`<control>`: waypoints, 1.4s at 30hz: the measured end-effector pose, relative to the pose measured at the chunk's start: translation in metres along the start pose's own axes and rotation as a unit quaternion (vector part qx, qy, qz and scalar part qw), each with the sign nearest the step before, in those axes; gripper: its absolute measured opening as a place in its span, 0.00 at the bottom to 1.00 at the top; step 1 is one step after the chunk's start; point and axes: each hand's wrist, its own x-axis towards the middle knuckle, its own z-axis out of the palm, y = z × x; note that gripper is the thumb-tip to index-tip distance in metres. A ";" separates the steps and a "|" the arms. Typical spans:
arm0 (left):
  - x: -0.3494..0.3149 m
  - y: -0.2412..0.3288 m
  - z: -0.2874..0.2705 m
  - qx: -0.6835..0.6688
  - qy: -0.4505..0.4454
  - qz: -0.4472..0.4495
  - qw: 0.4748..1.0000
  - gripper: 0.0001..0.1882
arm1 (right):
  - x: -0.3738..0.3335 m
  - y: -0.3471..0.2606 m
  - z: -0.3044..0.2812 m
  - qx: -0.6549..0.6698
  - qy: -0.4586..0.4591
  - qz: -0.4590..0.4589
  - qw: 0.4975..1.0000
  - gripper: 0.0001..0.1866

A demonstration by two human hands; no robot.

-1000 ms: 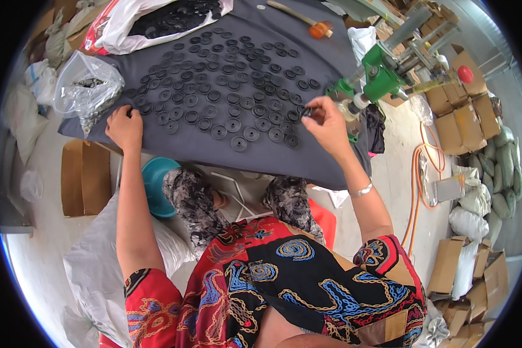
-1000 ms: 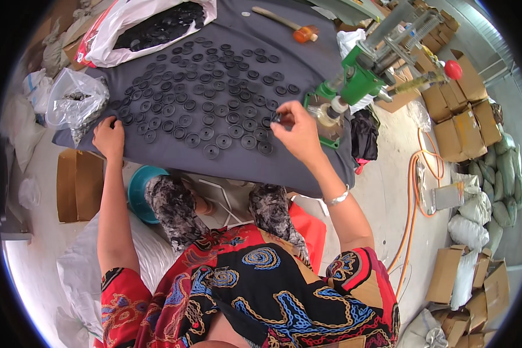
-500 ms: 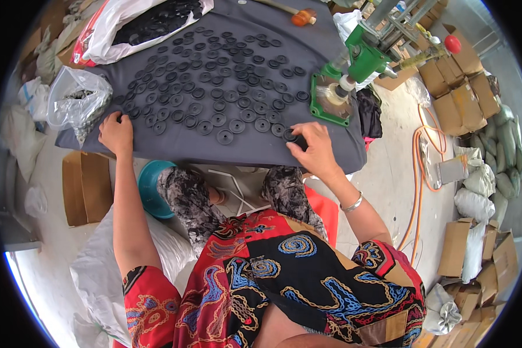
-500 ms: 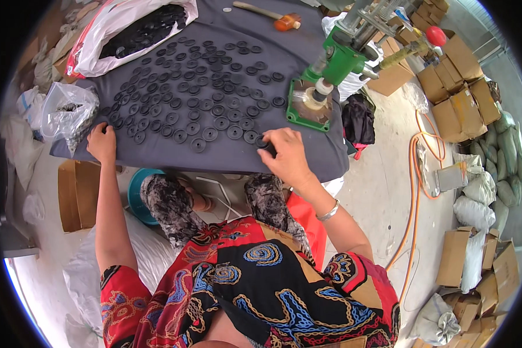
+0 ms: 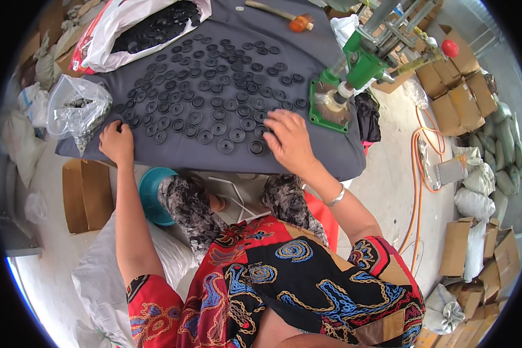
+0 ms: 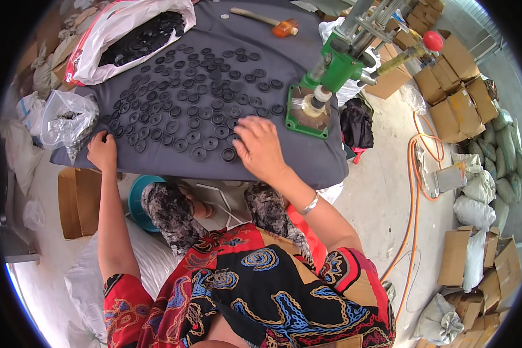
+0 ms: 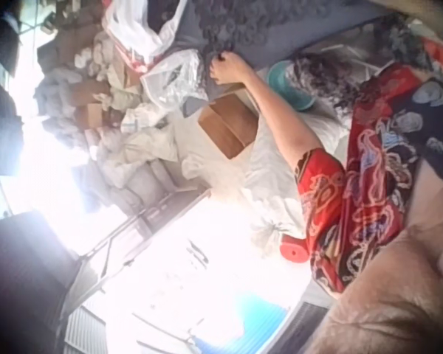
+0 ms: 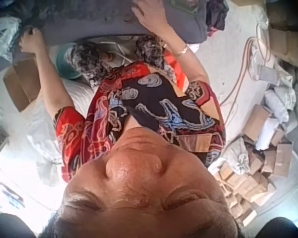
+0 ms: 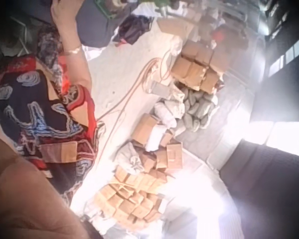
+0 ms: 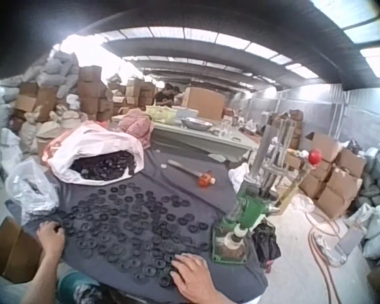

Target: The person arranges black circular plastic discs on a table and then places metal snap fastener components onto them one by one. The person continues to pick up and place the metal pieces onto the discs in a repetitive manner.

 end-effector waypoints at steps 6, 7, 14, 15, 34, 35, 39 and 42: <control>0.000 0.001 -0.003 -0.003 0.001 -0.001 1.000 0.15 | 0.048 0.036 0.020 -0.068 -0.026 0.050 0.996 0.15; 0.000 0.001 -0.003 -0.004 0.004 0.000 1.000 0.14 | 0.058 0.039 0.023 -0.066 -0.045 0.072 0.994 0.15; 0.000 0.004 -0.002 -0.028 0.031 -0.003 0.999 0.13 | 0.105 0.075 0.054 -0.096 -0.134 0.116 0.980 0.14; -0.002 0.004 -0.003 -0.030 0.034 -0.003 0.999 0.12 | 0.105 0.076 0.056 -0.099 -0.143 0.104 0.979 0.14; -0.003 0.005 -0.006 -0.046 0.044 0.001 0.998 0.13 | 0.108 0.106 0.051 -0.030 -0.078 0.139 0.987 0.08; -0.004 0.004 -0.006 -0.041 0.040 -0.001 0.998 0.13 | 0.107 0.108 0.053 -0.038 -0.076 0.130 0.988 0.08; -0.003 0.005 -0.006 -0.051 0.041 0.001 0.998 0.13 | 0.108 0.110 0.056 -0.113 -0.067 0.121 0.984 0.08; -0.003 0.003 -0.006 -0.054 0.041 0.000 0.998 0.13 | 0.108 0.108 0.057 -0.167 -0.075 0.095 0.978 0.08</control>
